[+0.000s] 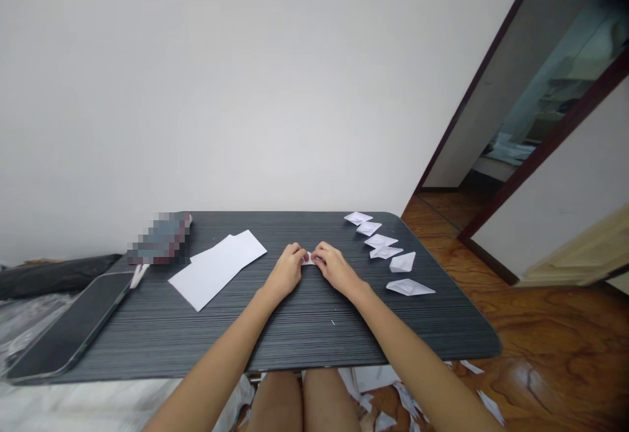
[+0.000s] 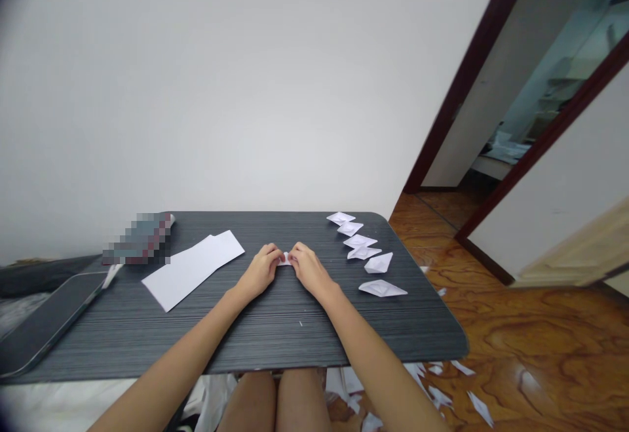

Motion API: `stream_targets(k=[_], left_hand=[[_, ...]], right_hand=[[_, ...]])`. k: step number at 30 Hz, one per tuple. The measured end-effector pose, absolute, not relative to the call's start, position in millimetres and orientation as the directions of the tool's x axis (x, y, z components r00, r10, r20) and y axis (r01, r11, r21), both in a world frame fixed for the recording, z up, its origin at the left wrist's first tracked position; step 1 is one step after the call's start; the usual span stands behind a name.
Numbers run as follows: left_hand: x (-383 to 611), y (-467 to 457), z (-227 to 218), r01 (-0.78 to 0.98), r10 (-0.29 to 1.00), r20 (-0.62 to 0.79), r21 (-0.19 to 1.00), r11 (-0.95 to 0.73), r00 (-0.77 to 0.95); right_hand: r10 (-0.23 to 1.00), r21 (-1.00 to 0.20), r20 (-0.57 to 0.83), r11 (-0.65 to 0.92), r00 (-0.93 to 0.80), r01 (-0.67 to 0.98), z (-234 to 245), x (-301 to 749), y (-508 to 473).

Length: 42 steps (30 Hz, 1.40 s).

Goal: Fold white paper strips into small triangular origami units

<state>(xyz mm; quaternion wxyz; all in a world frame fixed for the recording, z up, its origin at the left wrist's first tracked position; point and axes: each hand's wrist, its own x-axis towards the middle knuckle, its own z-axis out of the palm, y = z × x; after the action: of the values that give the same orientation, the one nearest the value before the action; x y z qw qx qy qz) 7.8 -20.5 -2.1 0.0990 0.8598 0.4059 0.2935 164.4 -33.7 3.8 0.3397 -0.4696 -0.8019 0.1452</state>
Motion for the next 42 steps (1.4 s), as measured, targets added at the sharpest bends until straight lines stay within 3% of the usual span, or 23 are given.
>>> stream_targets(k=[6, 15, 29, 33, 38, 42], left_hand=[[4.4, -23.4, -4.3, 0.591, 0.742, 0.453, 0.451, -0.669, 0.495], [1.4, -19.5, -1.2, 0.575, 0.799, 0.411, 0.555, -0.601, 0.439], [0.7, -16.3, 3.4, 0.582, 0.829, 0.376, 0.592, -0.558, 0.413], [0.4, -15.6, 3.4, 0.64, 0.85, 0.351, 0.559, -0.527, 0.394], [-3.0, -15.3, 3.1, 0.644, 0.885, 0.313, 0.606, -0.466, 0.345], [-0.4, -14.0, 0.2, 0.698, 0.877, 0.339, 0.534, -0.476, 0.339]], right_hand=[[0.888, -0.655, 0.348, 0.459, -0.3, 0.6, 0.5, 179.0, -32.2], [0.925, -0.673, 0.258, 0.38, -0.28, 0.635, 1.3, 175.8, -28.5], [0.87, -0.453, 0.264, 0.493, -0.416, 0.743, 12.0, 171.7, -34.4], [0.905, -0.426, 0.122, 0.418, -0.407, 0.802, 16.7, 168.7, -21.7], [0.931, -0.394, -0.025, 0.327, -0.365, 0.859, 22.4, 165.4, -6.2], [0.938, -0.352, -0.152, 0.244, -0.313, 0.903, 26.8, 161.2, 1.5]])
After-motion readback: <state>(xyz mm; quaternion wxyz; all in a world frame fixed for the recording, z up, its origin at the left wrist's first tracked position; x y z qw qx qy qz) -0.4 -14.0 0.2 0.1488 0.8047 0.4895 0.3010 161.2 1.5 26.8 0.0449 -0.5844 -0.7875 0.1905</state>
